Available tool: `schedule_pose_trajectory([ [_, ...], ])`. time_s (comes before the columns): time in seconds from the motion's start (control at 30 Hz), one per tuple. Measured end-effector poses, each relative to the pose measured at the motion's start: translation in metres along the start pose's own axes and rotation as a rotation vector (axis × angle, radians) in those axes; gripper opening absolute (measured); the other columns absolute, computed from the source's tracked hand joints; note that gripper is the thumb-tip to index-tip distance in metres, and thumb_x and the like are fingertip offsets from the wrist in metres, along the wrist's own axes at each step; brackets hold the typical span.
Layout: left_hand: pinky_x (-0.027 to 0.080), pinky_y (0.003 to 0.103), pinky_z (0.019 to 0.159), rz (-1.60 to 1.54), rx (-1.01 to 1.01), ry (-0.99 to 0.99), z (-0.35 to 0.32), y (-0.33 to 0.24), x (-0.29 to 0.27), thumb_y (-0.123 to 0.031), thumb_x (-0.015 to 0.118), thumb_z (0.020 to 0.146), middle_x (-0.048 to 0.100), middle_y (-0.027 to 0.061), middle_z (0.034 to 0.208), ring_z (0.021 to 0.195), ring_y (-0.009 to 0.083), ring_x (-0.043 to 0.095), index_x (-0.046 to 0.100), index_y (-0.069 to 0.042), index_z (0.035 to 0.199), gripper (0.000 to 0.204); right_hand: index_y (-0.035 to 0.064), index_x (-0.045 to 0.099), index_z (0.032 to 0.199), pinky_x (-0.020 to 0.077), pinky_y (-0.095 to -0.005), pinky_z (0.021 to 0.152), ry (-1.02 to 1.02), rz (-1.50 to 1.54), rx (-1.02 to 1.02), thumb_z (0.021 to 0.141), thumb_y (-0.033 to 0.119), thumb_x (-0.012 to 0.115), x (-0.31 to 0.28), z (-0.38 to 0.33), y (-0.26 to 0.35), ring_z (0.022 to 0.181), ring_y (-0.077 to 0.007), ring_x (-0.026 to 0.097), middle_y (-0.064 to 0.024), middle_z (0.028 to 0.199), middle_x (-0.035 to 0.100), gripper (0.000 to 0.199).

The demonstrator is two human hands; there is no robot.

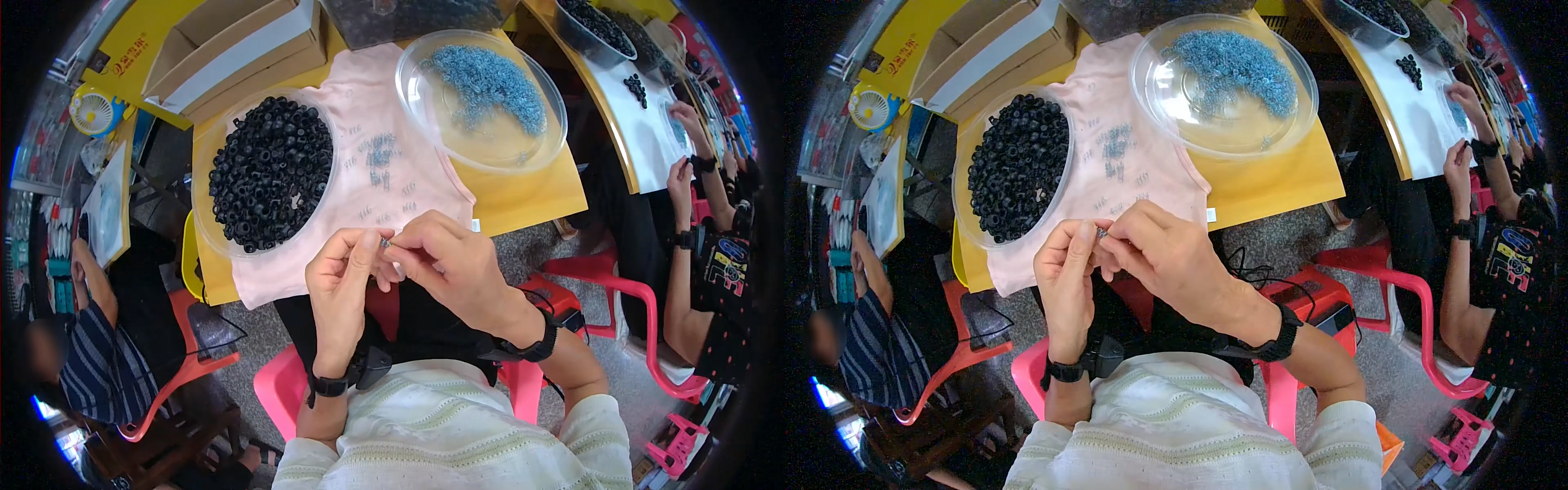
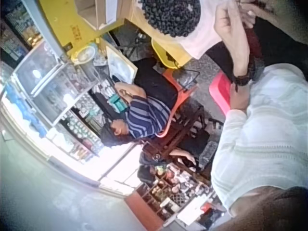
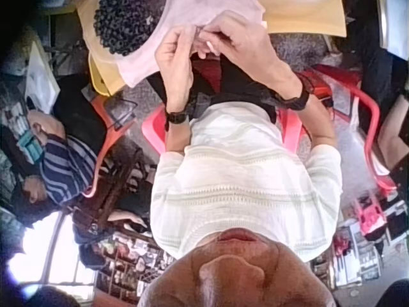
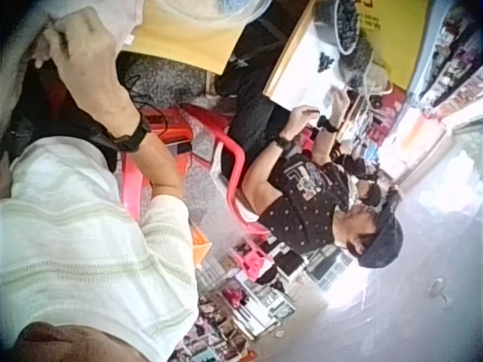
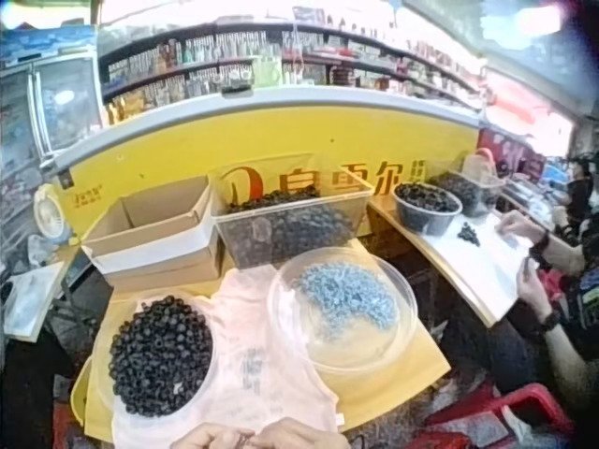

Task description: Assembling small black plastic components with white inserts by hand.

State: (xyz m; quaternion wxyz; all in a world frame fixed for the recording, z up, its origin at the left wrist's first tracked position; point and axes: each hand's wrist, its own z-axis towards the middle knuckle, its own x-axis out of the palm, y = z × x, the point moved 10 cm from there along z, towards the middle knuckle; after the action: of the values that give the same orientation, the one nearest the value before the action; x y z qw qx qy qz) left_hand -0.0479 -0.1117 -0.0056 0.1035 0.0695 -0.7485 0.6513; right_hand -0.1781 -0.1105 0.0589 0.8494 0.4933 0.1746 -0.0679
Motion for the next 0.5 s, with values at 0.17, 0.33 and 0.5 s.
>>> schedule_pose_trajectory([
  [0.17,0.05,0.021,0.071,0.167,0.111,-0.025,-0.006,-0.012,0.005,-0.003,0.059,0.095,0.068,0.0065,0.093,0.079,0.0099,0.063,0.064,0.003,0.112,0.018,-0.0029,0.063,0.096,0.0487,-0.0237,0.056,0.033,0.362,0.504,0.089,0.006,0.066,0.004,-0.012,-0.042,0.063,-0.0087,0.061,-0.0062,0.08,0.066,0.012],
  [0.33,0.053,0.024,0.076,-0.028,0.091,-0.077,-0.004,-0.009,0.003,0.0,0.062,0.092,0.067,0.0094,0.101,0.083,0.0113,0.064,0.063,0.004,0.11,0.018,-0.0016,0.064,0.096,0.0483,-0.0214,0.056,0.018,0.45,0.515,0.091,0.008,0.066,0.004,-0.012,-0.042,0.064,-0.0055,0.059,-0.0041,0.081,0.066,0.011],
  [0.5,0.056,0.026,0.075,-0.014,0.009,0.011,-0.004,0.001,-0.007,0.001,0.063,0.091,0.066,0.0112,0.103,0.085,0.0132,0.066,0.064,0.005,0.109,0.018,-0.0019,0.064,0.096,0.0475,-0.0204,0.055,-0.003,0.189,0.21,0.092,0.008,0.065,-0.003,-0.003,-0.019,0.064,-0.005,0.058,-0.0027,0.083,0.065,0.011],
])
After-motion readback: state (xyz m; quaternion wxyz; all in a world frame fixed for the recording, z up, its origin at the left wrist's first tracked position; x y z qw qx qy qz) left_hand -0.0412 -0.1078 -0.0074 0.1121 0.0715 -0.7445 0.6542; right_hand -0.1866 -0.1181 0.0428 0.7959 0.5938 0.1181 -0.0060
